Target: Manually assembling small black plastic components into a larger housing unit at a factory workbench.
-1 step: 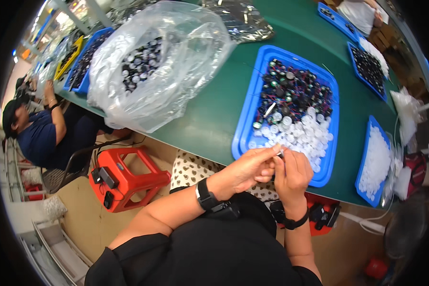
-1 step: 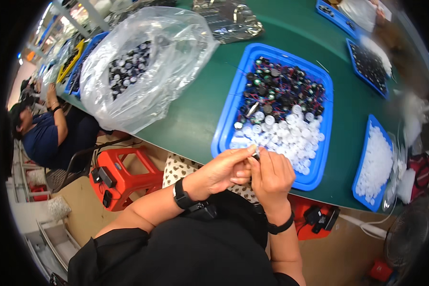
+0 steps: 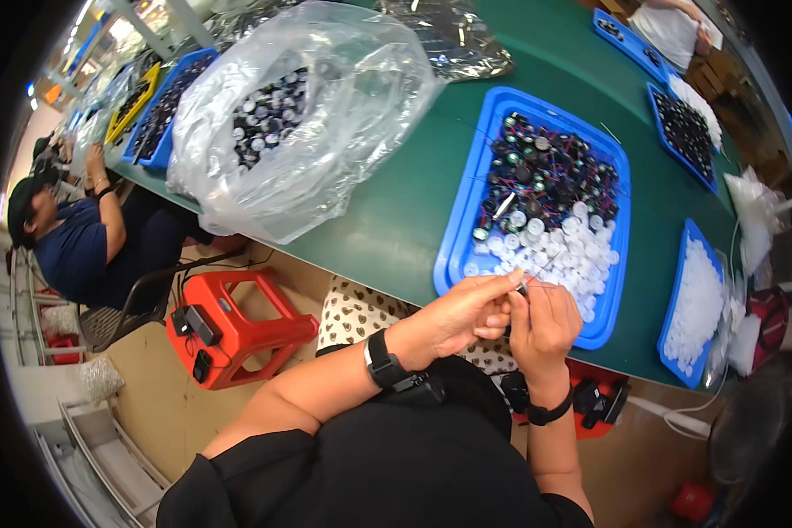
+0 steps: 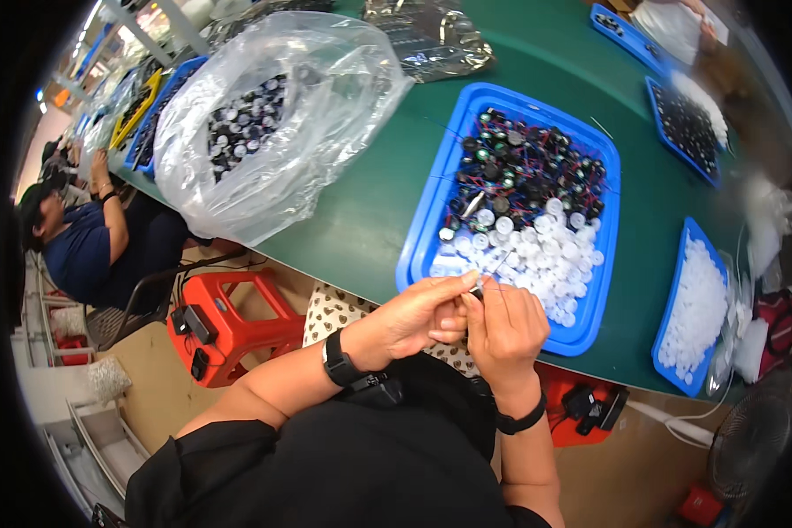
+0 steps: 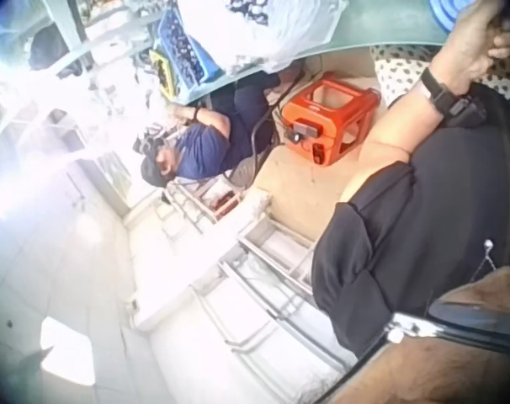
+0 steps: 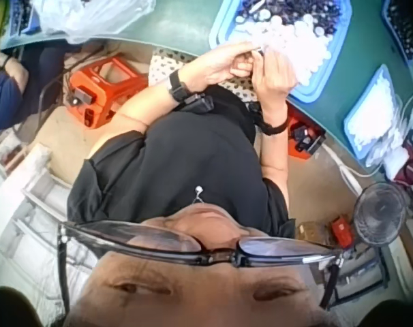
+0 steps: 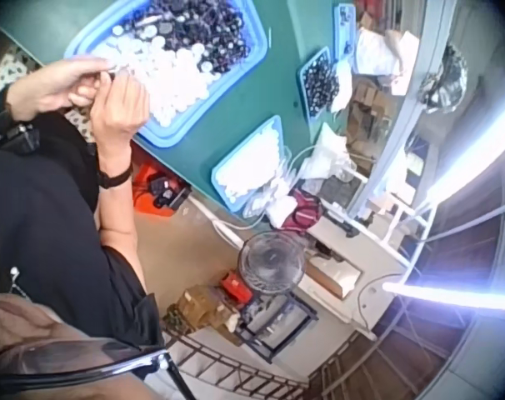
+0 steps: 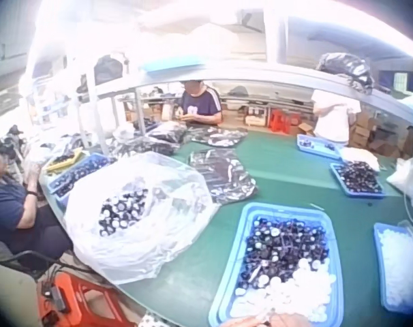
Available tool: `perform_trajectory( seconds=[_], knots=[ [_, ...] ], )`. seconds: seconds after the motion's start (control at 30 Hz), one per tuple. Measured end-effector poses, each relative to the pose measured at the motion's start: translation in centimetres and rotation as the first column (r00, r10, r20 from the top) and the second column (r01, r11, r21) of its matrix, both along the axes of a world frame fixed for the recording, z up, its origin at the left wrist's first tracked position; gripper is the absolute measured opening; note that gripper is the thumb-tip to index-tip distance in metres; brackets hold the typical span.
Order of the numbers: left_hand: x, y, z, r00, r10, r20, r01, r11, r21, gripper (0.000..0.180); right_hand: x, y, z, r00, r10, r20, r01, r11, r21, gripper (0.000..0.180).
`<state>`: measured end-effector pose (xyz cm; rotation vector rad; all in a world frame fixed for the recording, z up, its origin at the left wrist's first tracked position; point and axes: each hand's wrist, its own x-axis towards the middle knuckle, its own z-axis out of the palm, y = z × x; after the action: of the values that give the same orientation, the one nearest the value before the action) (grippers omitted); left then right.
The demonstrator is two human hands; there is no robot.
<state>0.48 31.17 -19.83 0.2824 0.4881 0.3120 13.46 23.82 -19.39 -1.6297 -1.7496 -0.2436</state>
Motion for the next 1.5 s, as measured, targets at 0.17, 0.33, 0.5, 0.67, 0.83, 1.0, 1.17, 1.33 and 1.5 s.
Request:
perform_trajectory(
  seconds=[0.17, 0.33, 0.5, 0.67, 0.83, 1.0, 1.17, 1.33, 1.5],
  knots=[
    [-2.3, 2.1, 2.0, 0.992, 0.108, -0.068, -0.073, 0.917, 0.392, 0.024, 0.1, 1.9, 1.4, 0.971, 0.177, -0.162, -0.176, 0.984, 0.019, 0.027],
    [-9.7, 11.5, 5.1, 0.678, 0.708, 0.197, -0.727, 0.609, 0.316, 0.029, 2.0, 2.0, 2.0, 0.945, -0.055, -0.322, 0.040, 0.998, -0.052, 0.028],
    [-7.8, 9.6, 3.9, 0.772, 0.624, -0.120, -0.256, 0.479, 0.840, 0.028, 2.3, 3.7, 2.0, 1.000, -0.029, -0.006, 0.029, 0.997, -0.073, 0.021],
    [-3.9, 5.4, -0.2, 0.819, 0.541, -0.190, 0.313, -0.144, 0.939, 0.019, 1.8, 6.4, 0.9, 0.989, 0.021, 0.149, -0.006, 0.995, -0.101, 0.022],
    [-1.4, 4.1, -1.5, 0.760, 0.628, -0.165, 0.523, -0.441, 0.729, 0.023, 1.6, 7.7, 0.4, 0.951, -0.034, 0.307, 0.100, 0.975, -0.200, 0.015],
    [-1.2, 4.6, -2.0, 0.733, 0.647, -0.210, 0.598, -0.466, 0.652, 0.020, 1.8, 7.1, 0.0, 0.936, -0.072, 0.343, 0.156, 0.962, -0.223, 0.017],
    [-1.8, 4.0, -1.6, 0.773, 0.626, -0.107, 0.460, -0.436, 0.774, 0.015, 1.6, 6.1, 0.9, 0.990, -0.027, 0.139, 0.056, 0.977, -0.204, 0.006],
    [-2.7, 3.4, -1.2, 0.778, 0.614, -0.136, 0.413, -0.336, 0.847, 0.013, 0.7, 6.7, 0.4, 0.989, 0.102, 0.105, -0.073, 0.967, -0.245, 0.010],
    [-3.3, 3.2, -1.0, 0.787, 0.598, -0.150, 0.412, -0.329, 0.850, 0.016, -0.7, 8.0, -0.5, 0.990, 0.019, 0.142, 0.035, 0.929, -0.369, 0.013]
  ],
)
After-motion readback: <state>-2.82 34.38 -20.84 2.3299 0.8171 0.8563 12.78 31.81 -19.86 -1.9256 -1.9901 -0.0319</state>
